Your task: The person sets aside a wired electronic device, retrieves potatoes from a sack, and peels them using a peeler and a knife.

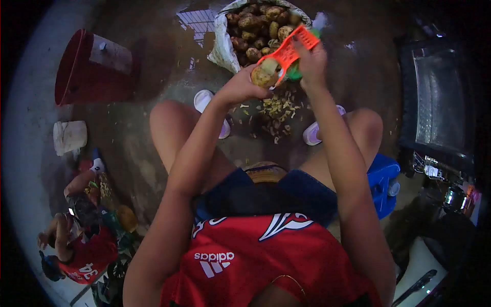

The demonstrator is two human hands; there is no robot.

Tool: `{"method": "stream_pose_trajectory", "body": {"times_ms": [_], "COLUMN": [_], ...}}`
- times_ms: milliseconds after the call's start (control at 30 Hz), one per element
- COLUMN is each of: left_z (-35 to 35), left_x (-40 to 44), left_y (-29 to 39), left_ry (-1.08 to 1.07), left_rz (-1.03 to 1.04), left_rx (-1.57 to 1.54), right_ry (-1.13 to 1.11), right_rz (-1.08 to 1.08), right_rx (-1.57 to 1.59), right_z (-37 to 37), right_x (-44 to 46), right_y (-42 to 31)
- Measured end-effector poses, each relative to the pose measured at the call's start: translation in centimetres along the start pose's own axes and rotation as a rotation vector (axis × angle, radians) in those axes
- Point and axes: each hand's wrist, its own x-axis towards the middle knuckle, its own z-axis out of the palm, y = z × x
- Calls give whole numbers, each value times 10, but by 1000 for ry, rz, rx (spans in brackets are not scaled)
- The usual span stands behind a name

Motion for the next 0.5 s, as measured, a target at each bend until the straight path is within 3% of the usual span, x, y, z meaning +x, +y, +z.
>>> {"method": "stream_pose_trajectory", "body": {"times_ms": [67,100,200,233,333,500], "left_z": [1,2,-2,-5,-1,-5], "left_x": [-1,-4,-4,-3,-9,-11], "left_y": [2,3,5,7,19,26], "left_ry": [21,33,22,16,-56,-95], "left_rz": [26,37,-50,-98,137,283], "left_rx": [-18,-45,-37,-17,-16,-94], "right_ry": [181,195,159,148,166,101], "right_rz": [-148,-34,-53,-63,-66,-1], "right_rx": [-214,105,176,8,102,182], "right_z": [-21,-25,-24,-24,-21,-14], "right_x": [30,36,33,31,29,21], "right_y": [10,6,5,2,-4,-9]}}
